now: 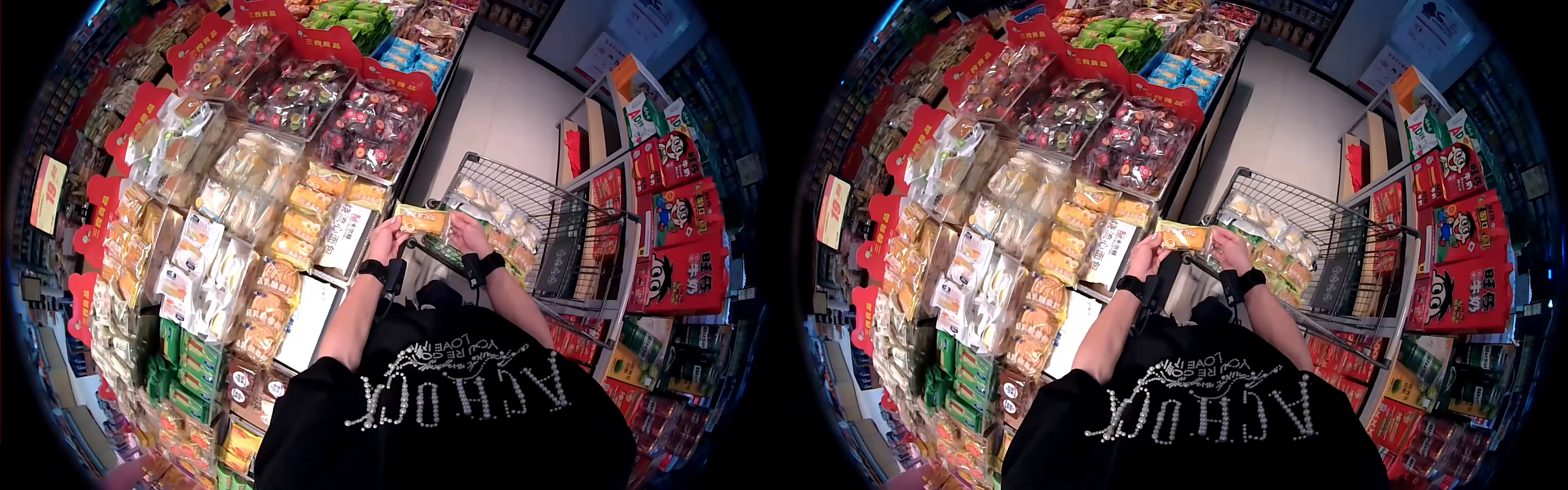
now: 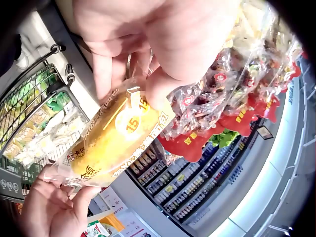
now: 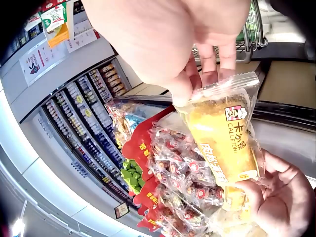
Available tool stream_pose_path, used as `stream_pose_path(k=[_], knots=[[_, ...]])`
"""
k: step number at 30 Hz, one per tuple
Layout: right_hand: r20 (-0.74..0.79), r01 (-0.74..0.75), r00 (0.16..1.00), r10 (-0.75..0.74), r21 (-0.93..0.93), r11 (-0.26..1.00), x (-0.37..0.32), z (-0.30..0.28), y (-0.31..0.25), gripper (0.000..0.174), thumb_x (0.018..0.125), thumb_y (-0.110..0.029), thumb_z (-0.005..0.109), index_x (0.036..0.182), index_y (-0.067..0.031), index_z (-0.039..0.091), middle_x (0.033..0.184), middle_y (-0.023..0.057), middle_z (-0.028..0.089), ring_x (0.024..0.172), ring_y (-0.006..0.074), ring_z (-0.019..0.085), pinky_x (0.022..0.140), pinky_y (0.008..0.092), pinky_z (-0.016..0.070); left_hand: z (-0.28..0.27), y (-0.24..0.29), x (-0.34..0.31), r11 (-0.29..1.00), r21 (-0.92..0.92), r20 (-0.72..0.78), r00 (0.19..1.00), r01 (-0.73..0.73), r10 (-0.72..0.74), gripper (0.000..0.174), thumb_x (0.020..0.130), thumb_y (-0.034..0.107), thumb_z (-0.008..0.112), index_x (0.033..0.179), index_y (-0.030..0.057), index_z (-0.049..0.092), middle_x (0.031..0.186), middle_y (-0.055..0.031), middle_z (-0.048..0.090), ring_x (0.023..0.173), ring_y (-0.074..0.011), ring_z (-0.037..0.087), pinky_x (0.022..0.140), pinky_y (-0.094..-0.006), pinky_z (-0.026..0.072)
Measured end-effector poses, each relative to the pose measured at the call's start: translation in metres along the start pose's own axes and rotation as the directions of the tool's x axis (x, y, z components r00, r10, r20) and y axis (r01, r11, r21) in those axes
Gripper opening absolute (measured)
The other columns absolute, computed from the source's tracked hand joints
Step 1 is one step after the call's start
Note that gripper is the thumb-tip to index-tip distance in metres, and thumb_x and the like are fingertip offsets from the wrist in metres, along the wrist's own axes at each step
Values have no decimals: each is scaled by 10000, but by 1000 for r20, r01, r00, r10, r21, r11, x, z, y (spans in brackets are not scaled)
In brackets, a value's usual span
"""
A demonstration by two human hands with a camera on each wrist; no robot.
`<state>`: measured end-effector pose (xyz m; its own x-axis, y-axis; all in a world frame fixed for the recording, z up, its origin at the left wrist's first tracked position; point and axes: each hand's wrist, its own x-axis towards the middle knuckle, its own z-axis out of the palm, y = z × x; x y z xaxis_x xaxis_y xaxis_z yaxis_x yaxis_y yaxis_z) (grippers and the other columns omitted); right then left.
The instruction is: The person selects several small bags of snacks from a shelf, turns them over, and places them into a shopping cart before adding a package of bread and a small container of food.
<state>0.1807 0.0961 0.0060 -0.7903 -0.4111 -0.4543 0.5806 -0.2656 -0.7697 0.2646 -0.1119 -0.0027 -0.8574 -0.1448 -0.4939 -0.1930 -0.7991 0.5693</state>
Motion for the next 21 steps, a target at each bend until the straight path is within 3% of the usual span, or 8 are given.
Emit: stream_pose_path(k=[3,7,12,15,16,18,19,21], knots=[[-8,-5,1000,4,-106,994,-9,24,-6,188,835,-108,541,1008,-36,549,854,30,576,748,118,562,656,271,499,1,3,-6,987,-149,-26,998,-66,63,216,857,103,508,1005,-53,532,892,-96,591,778,-149,594,740,-275,513],[39,-42,998,47,-121,992,-11,38,-1,196,829,-87,539,1007,-9,516,893,60,574,819,149,571,753,332,508,1,16,-17,987,-116,-24,993,-114,111,215,864,114,501,997,-53,532,891,-101,588,794,-158,594,745,-271,513],[91,-45,994,55,-104,994,-8,44,3,238,813,-72,549,1035,-8,490,910,90,586,819,179,586,680,305,513,-8,31,-22,984,-98,-5,989,-148,148,207,846,141,543,959,-32,546,879,-90,592,793,-145,595,726,-249,513],[141,28,990,-27,-6,1000,-12,60,-6,294,804,-74,562,1078,-6,479,930,102,590,835,185,586,714,287,488,-12,38,-20,986,21,-30,986,-165,166,197,816,143,587,934,-13,568,781,-54,591,655,-98,569,567,-199,468],[114,31,993,-23,-75,997,-15,65,-11,377,778,-77,604,1118,4,461,955,115,591,859,181,580,742,279,470,-12,40,-19,985,15,-35,984,-172,172,197,816,143,587,934,-13,568,781,-54,591,655,-98,569,567,-199,468],[219,-10,973,66,-250,968,-8,69,-12,402,777,-69,607,1136,10,444,998,114,575,876,166,575,752,271,468,-4,48,-24,949,281,-63,984,-143,167,215,789,156,617,924,-8,582,736,-30,587,603,-81,545,517,-187,417],[299,-27,940,164,-414,910,-6,70,-12,428,775,-61,611,1154,15,427,1041,113,559,893,151,570,762,263,466,1,51,-26,950,277,-68,983,-145,169,215,789,156,617,924,-8,582,736,-30,587,603,-81,545,517,-187,417],[328,-106,909,259,-419,902,-4,80,-10,476,741,-79,659,1142,27,427,999,117,583,867,182,584,746,299,484,17,59,-28,876,477,-26,996,-68,91,230,786,160,611,965,18,581,840,-44,608,715,-115,583,645,-226,461]])
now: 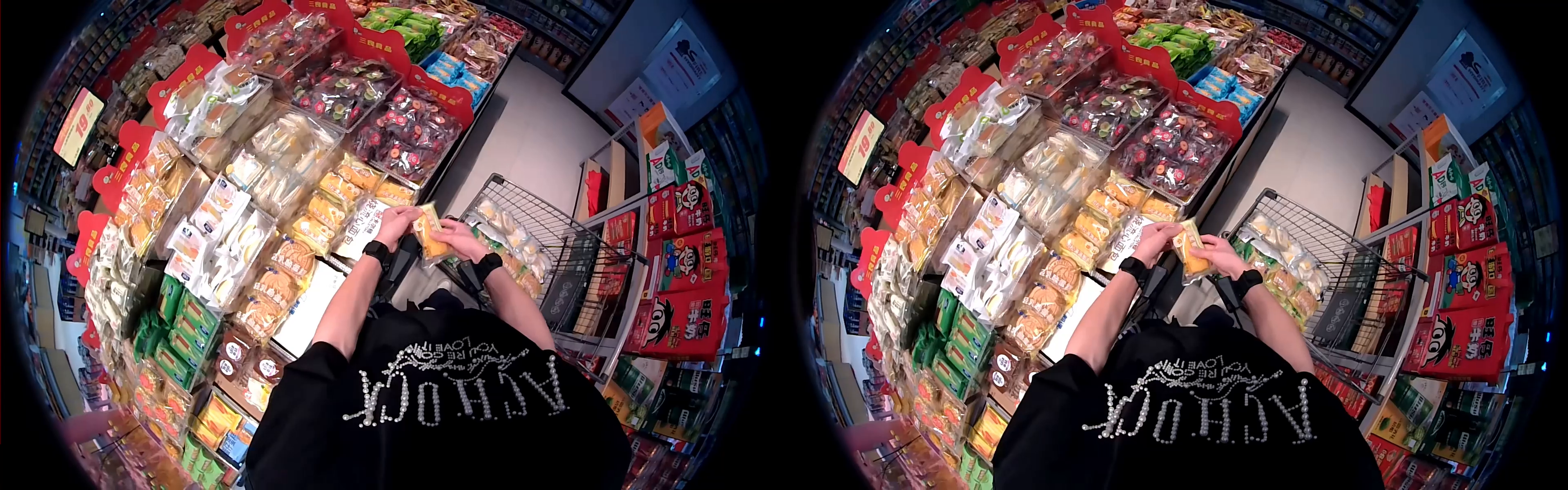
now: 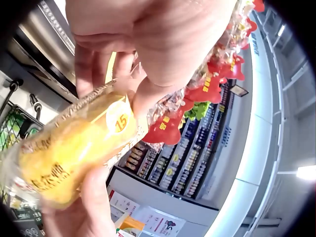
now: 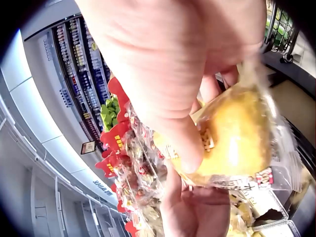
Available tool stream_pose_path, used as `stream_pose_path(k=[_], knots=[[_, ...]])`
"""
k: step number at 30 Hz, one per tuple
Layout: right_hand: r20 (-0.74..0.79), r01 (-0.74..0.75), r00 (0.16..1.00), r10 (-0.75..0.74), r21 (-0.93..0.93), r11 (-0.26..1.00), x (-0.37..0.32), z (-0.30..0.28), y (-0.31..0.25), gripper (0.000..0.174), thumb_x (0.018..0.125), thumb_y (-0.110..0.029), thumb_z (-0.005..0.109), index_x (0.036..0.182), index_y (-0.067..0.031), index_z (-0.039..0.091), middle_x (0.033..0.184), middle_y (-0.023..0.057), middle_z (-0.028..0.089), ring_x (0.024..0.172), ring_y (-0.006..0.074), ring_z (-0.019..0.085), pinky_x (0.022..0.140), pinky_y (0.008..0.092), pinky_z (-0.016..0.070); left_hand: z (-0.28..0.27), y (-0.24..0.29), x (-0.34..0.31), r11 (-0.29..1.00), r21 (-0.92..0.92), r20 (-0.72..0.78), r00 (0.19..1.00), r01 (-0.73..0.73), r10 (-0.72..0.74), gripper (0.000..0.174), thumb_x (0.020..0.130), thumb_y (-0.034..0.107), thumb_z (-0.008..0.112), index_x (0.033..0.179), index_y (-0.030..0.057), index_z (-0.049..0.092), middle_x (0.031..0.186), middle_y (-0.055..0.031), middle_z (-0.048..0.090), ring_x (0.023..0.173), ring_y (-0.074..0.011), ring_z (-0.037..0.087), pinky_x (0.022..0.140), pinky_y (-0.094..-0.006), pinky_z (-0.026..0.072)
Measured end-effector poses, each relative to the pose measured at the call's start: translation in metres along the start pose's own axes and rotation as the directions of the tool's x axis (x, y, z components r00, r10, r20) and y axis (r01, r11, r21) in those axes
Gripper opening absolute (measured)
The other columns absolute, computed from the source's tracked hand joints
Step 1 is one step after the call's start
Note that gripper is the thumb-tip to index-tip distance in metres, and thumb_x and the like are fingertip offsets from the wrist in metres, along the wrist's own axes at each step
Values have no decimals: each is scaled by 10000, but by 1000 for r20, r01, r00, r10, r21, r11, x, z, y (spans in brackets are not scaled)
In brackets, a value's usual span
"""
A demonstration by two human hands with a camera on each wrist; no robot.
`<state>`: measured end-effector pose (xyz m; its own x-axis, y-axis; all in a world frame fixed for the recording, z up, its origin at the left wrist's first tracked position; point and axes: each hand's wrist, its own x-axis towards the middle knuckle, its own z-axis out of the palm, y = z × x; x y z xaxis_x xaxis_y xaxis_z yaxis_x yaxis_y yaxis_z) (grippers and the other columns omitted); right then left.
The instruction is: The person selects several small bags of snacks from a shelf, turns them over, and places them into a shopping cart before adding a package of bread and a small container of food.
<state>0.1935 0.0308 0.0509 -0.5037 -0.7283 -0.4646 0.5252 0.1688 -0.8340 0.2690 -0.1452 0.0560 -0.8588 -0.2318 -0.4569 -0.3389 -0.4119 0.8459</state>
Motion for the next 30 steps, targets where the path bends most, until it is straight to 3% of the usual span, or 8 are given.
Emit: stream_pose_path(k=[4,6,8,12,15,19,23,30], knots=[[-68,137,990,-125,233,963,13,6,2,372,763,-14,600,1097,18,441,1005,114,562,897,215,577,772,340,485,25,7,0,985,-165,101,992,-58,76,424,769,194,638,1113,-14,503,966,-79,588,838,-117,556,692,-234,454],[-168,197,975,-144,370,908,16,4,4,339,770,12,574,1082,14,443,1008,113,554,902,227,575,783,354,483,21,-2,6,966,215,105,987,-142,122,511,747,182,666,1160,-26,448,973,-89,585,840,-119,549,713,-246,459],[-180,250,967,-182,509,824,18,-1,7,321,775,37,540,1078,6,439,1025,122,537,932,247,557,812,366,469,12,-22,13,937,268,124,973,-222,194,519,731,155,685,1155,-27,446,937,-89,589,791,-120,555,678,-243,471],[-227,279,958,-173,618,735,16,11,8,336,786,46,529,1100,-10,423,1071,124,512,995,264,518,868,413,428,-7,-30,-3,994,-105,16,1000,-18,20,285,763,93,645,1007,4,528,828,-62,580,714,-131,572,621,-231,493],[-187,254,967,-173,645,721,22,15,20,340,791,41,531,1107,-22,425,1084,122,506,1030,262,494,902,438,398,-14,-33,-10,960,-262,-6,995,93,-98,135,799,74,592,916,25,546,804,-38,583,712,-103,566,627,-235,502],[-65,120,992,-107,739,663,23,17,21,323,808,-32,546,1111,-61,437,1109,106,496,1076,257,461,942,448,366,-20,-29,-11,971,-236,-113,994,-24,-3,91,828,87,552,895,27,542,742,-19,572,669,-94,546,601,-218,486],[-162,180,982,-95,671,720,3,22,0,290,849,-193,522,1107,-78,455,1110,84,500,1079,235,463,954,438,362,-31,-22,2,950,-279,-123,987,-137,106,95,822,62,552,892,-2,544,714,-26,564,583,-83,508,514,-205,434],[-205,180,977,-61,635,752,4,8,15,170,841,-151,540,989,-73,514,1010,65,547,985,196,521,880,386,419,-27,0,1,960,-226,-234,966,-167,113,135,795,42,579,913,-22,595,681,-23,588,541,-63,494,461,-190,382]])
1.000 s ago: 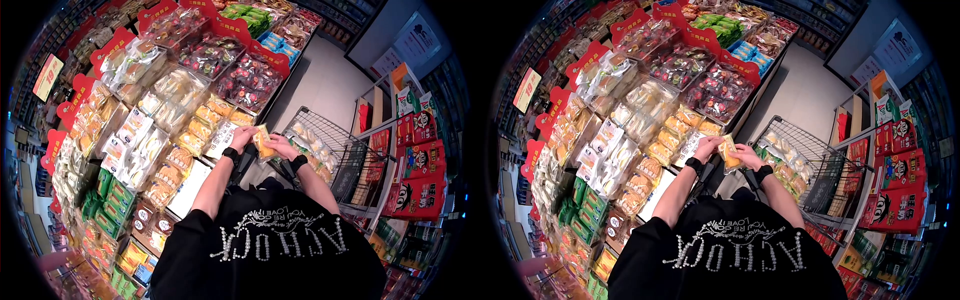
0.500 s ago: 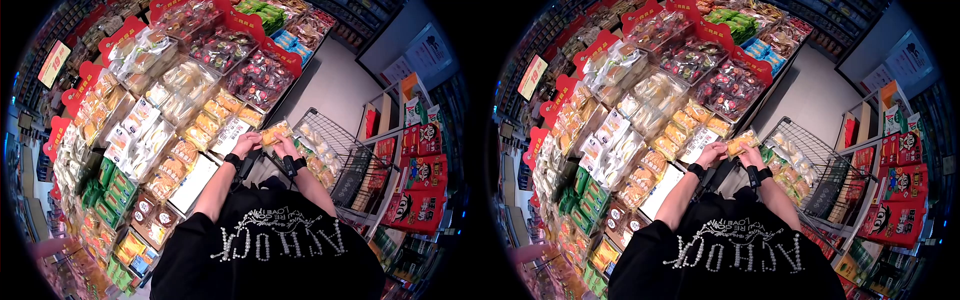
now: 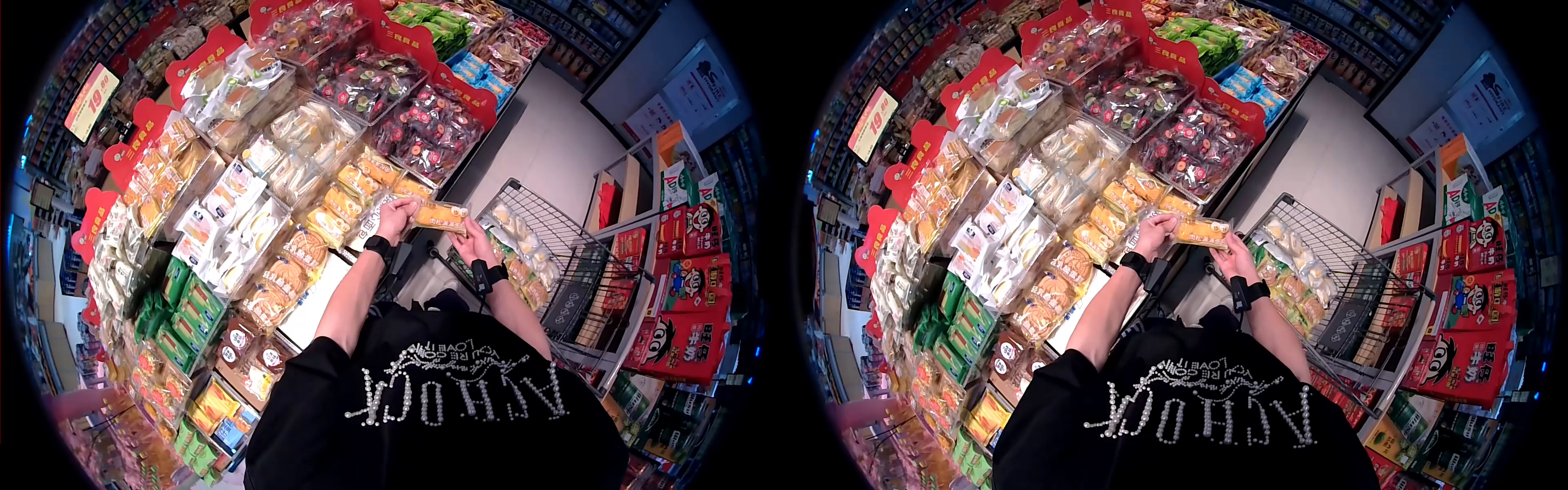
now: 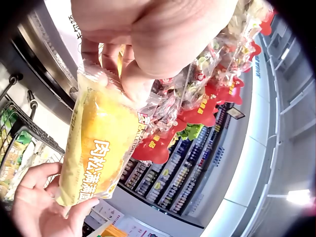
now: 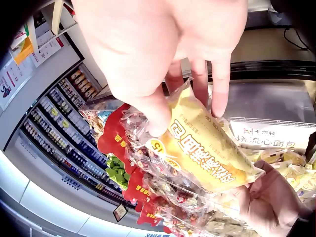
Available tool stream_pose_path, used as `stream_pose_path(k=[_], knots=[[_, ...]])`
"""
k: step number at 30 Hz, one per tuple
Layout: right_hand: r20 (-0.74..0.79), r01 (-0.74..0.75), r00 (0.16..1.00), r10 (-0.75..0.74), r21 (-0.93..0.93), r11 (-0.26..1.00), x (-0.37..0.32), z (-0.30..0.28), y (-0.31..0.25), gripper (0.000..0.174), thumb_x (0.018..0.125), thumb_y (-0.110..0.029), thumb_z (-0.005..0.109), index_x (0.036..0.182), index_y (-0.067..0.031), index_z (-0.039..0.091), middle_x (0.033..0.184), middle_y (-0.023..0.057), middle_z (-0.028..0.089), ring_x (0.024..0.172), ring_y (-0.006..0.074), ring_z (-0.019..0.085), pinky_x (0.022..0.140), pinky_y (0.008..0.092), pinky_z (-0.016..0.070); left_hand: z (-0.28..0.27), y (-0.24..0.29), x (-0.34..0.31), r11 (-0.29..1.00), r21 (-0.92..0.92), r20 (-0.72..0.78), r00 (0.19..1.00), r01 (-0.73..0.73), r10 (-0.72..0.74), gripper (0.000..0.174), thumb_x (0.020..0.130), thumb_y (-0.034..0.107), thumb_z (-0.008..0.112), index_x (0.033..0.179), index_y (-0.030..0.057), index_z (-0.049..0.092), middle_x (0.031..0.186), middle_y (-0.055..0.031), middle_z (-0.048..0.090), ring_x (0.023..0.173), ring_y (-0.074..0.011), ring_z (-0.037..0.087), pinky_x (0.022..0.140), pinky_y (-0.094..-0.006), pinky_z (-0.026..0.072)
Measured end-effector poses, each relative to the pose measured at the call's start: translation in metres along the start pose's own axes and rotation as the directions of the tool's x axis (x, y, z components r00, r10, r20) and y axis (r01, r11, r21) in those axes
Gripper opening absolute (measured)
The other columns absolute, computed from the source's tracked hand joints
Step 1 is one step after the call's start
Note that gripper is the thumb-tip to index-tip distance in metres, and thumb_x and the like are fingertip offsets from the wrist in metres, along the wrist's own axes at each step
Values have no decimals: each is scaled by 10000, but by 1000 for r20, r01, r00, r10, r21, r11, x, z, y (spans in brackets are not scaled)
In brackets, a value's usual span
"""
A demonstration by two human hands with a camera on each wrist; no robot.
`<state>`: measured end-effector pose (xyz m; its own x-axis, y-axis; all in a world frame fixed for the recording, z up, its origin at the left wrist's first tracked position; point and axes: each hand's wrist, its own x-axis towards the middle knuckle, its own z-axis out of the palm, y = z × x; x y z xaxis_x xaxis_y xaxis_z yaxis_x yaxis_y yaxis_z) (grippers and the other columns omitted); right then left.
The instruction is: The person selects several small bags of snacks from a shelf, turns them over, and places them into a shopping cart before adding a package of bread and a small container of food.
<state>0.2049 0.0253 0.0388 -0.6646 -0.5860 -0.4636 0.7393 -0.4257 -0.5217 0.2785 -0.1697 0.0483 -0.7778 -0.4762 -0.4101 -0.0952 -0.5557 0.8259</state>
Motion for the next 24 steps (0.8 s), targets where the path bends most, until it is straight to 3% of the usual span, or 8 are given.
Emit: stream_pose_path(k=[3,9,13,15,19,20,22,24], knots=[[-57,36,997,-43,-119,992,4,-12,2,88,834,-115,546,910,-73,529,940,47,573,899,168,559,819,367,451,-7,1,0,996,86,-4,1000,21,-21,155,782,49,598,924,-10,616,743,-29,614,578,-67,516,496,-198,400],[-35,65,997,-72,-164,984,11,-22,4,30,830,-70,538,858,-72,527,911,41,581,867,158,575,789,359,465,-13,-11,4,998,55,-52,998,38,-35,146,766,34,609,905,-8,628,801,-35,627,658,-80,543,586,-207,423],[-47,64,996,-74,-188,980,8,-16,5,23,831,-85,544,843,-75,528,901,46,583,855,161,579,777,361,472,-15,-8,0,998,58,-44,999,29,-26,157,774,20,589,923,-26,612,799,-50,623,624,-87,535,560,-211,422],[-98,17,994,-40,-224,974,4,-9,8,41,830,-107,554,833,-78,524,895,54,583,847,162,580,775,370,476,-22,-8,1,994,-57,27,995,94,-92,153,792,19,560,928,-41,594,764,-57,609,578,-99,519,533,-219,420],[-74,-34,997,14,-279,960,4,-2,33,45,843,-96,527,835,-64,497,871,66,573,824,186,588,723,337,514,-62,-22,8,989,-34,132,981,144,-138,156,830,73,521,935,-28,575,716,-45,574,601,-105,532,536,-214,432],[-70,-40,997,23,-255,966,5,2,40,41,845,-80,517,853,-53,487,899,87,564,826,210,588,764,380,510,-66,-23,6,989,-35,126,983,142,-137,156,830,73,521,935,-28,575,716,-45,574,601,-105,532,536,-214,432],[-62,-38,998,24,-225,974,6,8,52,32,847,-60,505,856,-46,477,897,89,553,832,212,586,777,413,508,-77,-26,0,952,-244,-15,981,183,-193,175,850,115,503,958,-13,555,797,-58,578,684,-109,551,608,-206,466],[-58,-38,998,25,-234,972,11,10,62,40,847,-62,506,854,-41,473,884,87,547,825,208,584,769,419,512,-92,-32,-7,952,-222,25,977,212,-212,199,863,140,488,992,-8,519,923,-85,573,837,-143,565,773,-241,478]])
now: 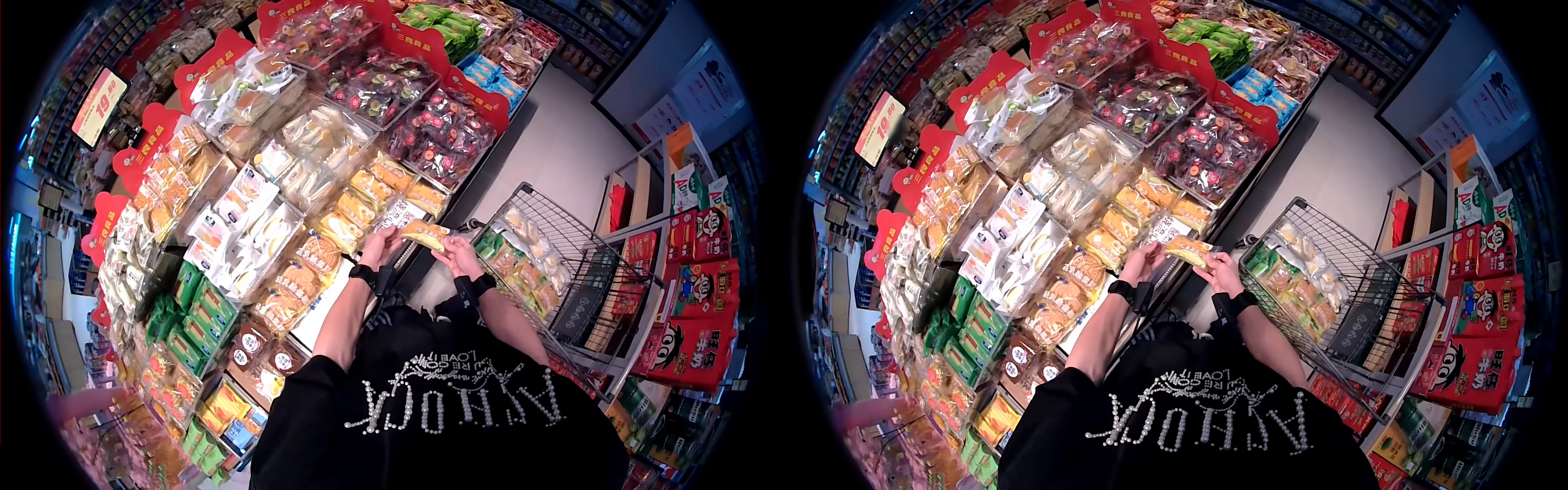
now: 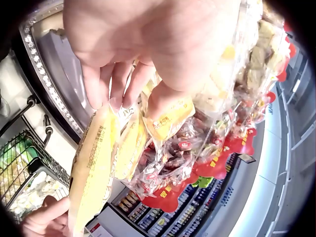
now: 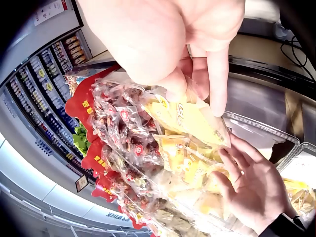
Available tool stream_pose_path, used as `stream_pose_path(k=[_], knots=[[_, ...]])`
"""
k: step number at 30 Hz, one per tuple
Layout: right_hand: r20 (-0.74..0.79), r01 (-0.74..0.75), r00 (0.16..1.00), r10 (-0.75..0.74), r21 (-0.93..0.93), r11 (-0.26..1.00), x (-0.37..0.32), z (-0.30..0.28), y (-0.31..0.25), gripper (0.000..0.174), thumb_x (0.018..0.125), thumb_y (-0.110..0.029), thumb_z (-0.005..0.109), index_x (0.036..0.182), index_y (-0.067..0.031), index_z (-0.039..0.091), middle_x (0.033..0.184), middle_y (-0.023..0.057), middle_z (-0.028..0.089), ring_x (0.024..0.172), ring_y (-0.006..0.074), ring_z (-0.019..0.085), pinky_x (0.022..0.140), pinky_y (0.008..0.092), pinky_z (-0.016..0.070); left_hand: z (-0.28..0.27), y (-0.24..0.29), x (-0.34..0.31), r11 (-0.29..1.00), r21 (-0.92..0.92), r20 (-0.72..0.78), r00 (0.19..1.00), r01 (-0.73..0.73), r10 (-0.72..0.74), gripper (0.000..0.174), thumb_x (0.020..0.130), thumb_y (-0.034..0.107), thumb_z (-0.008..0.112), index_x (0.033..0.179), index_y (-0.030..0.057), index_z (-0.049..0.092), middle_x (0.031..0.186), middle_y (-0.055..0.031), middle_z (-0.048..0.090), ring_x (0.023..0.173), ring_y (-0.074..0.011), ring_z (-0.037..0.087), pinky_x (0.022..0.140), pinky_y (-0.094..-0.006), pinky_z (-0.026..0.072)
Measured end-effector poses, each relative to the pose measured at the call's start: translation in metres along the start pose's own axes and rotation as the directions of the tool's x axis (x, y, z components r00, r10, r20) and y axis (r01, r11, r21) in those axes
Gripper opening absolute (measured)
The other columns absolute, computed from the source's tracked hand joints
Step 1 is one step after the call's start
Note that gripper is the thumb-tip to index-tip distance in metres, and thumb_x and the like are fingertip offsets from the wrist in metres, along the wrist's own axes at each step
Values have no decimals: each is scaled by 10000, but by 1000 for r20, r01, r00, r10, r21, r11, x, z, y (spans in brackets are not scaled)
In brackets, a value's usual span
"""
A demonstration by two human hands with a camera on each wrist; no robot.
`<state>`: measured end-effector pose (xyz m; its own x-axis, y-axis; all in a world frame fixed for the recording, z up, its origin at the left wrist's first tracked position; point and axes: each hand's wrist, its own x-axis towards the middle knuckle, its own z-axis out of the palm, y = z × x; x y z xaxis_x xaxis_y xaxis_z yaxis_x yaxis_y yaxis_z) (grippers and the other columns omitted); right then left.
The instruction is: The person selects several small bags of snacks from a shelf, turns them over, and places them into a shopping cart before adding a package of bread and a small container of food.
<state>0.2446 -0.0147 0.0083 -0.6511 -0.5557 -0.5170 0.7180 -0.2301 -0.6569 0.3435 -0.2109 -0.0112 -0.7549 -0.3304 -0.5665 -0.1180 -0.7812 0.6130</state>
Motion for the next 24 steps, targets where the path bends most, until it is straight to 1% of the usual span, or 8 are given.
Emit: stream_pose_path(k=[2,3,7,12,15,17,19,24], knots=[[-1,-2,1000,2,-10,1000,8,5,8,47,847,-64,507,851,-35,469,871,85,542,819,205,581,761,426,516,-3,-7,-6,999,-44,11,1000,-21,21,283,857,127,495,1090,-30,463,979,-111,555,900,-172,558,786,-254,477],[-15,9,1000,-10,-34,999,13,8,11,52,846,-60,508,848,-33,464,847,82,537,794,199,579,758,430,518,-1,-9,-9,999,-35,-30,999,-14,13,453,850,104,496,1240,-44,322,1072,-144,507,956,-196,538,811,-268,469],[-57,50,997,-55,-96,994,37,13,30,60,837,-37,512,848,-29,453,805,85,532,715,183,573,724,419,534,10,-13,-18,996,-88,-12,1000,-10,9,592,849,65,465,1331,-33,134,1195,-155,431,1034,-210,497,847,-280,441],[-160,8,986,-39,-190,982,61,25,26,84,827,-6,509,866,15,438,808,116,551,746,199,582,666,372,554,20,-10,-14,999,17,44,998,-42,41,474,860,64,421,1294,-28,252,1125,-148,501,999,-202,522,848,-294,440],[-160,5,986,-38,-205,979,67,29,20,128,808,-16,541,885,33,451,828,123,550,736,197,577,652,362,556,32,-5,-11,996,84,-90,995,-39,47,237,849,52,420,1063,-38,471,871,-103,564,815,-175,567,757,-287,487],[-170,-4,985,-27,-177,984,64,26,19,144,804,-22,552,894,36,455,828,119,549,729,192,574,646,355,556,36,-4,-15,994,106,-27,999,-18,21,212,848,56,421,1024,-41,486,815,-93,560,760,-170,569,720,-281,498],[-104,-16,995,-9,-233,972,56,17,14,202,819,-124,570,916,24,474,827,108,552,723,191,573,643,350,544,43,-11,-18,993,116,67,997,26,-34,182,848,80,416,934,-46,515,693,-74,551,643,-160,573,640,-270,516],[-146,-137,982,121,-101,985,21,-52,3,324,839,-326,538,951,-24,505,827,101,565,747,199,580,663,350,516,73,-43,-15,938,291,209,945,188,-254,198,858,105,416,956,-35,516,750,-89,570,699,-167,591,631,-261,512]])
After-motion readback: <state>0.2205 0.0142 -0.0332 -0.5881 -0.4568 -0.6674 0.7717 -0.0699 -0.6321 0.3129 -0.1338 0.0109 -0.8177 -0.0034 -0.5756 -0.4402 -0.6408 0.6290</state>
